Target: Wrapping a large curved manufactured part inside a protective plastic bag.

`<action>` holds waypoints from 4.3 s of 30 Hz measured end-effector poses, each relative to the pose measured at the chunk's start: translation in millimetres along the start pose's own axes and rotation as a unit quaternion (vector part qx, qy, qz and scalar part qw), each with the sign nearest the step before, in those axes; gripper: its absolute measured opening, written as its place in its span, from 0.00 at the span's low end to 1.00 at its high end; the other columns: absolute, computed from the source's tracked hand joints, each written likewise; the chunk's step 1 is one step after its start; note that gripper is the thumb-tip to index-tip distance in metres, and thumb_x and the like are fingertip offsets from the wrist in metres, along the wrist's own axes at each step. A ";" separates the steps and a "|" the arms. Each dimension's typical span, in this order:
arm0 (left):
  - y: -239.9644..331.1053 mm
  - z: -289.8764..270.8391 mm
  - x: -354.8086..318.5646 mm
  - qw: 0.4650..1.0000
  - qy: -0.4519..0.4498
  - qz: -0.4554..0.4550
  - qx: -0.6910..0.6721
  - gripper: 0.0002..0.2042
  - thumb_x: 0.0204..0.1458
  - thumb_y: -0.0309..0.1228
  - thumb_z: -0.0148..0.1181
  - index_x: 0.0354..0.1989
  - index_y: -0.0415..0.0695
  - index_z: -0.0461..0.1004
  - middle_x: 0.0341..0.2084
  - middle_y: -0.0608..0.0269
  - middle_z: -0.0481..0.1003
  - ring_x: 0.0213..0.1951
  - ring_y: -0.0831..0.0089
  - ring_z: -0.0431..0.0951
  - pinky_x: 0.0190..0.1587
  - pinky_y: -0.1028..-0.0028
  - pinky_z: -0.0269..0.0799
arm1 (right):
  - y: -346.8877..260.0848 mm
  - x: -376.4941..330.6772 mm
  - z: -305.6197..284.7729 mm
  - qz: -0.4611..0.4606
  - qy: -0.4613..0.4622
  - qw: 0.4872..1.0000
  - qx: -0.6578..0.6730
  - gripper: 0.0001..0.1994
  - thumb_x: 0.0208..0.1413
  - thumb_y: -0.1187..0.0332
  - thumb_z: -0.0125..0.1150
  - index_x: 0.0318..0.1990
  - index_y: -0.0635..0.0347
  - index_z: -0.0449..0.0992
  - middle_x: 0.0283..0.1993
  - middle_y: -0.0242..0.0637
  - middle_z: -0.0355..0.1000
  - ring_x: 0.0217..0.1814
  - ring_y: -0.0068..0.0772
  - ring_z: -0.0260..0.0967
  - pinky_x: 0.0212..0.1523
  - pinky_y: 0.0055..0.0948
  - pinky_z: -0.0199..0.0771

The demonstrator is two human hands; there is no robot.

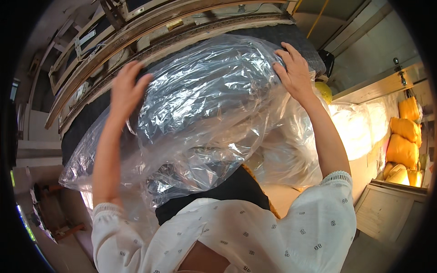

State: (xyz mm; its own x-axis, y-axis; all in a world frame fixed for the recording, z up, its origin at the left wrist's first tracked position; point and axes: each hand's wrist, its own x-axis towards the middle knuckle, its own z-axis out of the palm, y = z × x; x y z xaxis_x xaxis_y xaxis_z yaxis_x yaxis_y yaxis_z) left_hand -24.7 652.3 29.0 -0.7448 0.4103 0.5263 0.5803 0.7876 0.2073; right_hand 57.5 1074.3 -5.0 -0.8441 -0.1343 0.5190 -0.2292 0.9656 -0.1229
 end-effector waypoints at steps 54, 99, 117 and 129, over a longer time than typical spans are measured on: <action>-177.3 -99.5 -150.7 0.936 0.105 -0.329 0.063 0.15 0.51 0.42 0.53 0.40 0.44 0.74 0.32 0.55 0.76 0.37 0.60 0.76 0.41 0.69 0.68 | -201.8 -97.8 -7.7 -0.114 0.045 0.963 0.240 0.16 0.42 0.74 0.63 0.41 0.61 0.69 0.44 0.40 0.62 0.41 0.39 0.63 0.45 0.32 0.62; -119.6 -152.5 -187.0 0.964 0.074 -0.248 -0.056 0.04 0.53 0.26 0.55 0.31 0.38 0.69 0.25 0.70 0.64 0.27 0.82 0.61 0.31 0.84 0.58 | -141.8 21.8 21.5 -0.072 -0.037 0.996 0.044 0.25 0.53 0.55 0.52 0.51 0.66 0.65 0.55 0.46 0.63 0.58 0.46 0.57 0.53 0.40 0.61; 13.0 -191.3 -273.7 0.908 0.199 -0.365 -0.058 0.03 0.51 0.24 0.57 0.31 0.38 0.73 0.28 0.67 0.69 0.30 0.82 0.65 0.29 0.82 0.60 | -65.5 87.1 61.1 0.018 -0.088 0.978 0.186 0.08 0.50 0.64 0.58 0.35 0.57 0.73 0.31 0.31 0.69 0.35 0.28 0.68 0.39 0.28 0.67; -153.8 -91.1 -148.5 0.879 0.343 -0.300 -0.143 0.08 0.53 0.33 0.57 0.31 0.40 0.75 0.23 0.73 0.70 0.23 0.86 0.64 0.27 0.83 0.62 | -73.9 139.9 103.4 0.191 0.192 0.908 0.321 0.09 0.54 0.64 0.54 0.37 0.60 0.71 0.31 0.36 0.72 0.33 0.29 0.68 0.38 0.26 0.66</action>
State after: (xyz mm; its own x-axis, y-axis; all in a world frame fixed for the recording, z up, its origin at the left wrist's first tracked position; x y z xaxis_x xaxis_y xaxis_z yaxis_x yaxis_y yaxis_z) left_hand 26.6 428.4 -5.9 -0.6274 -0.4903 0.6049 0.2834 0.5798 0.7639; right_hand -93.8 961.2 -10.8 -0.7188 0.3891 0.5762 -0.2943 0.5805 -0.7592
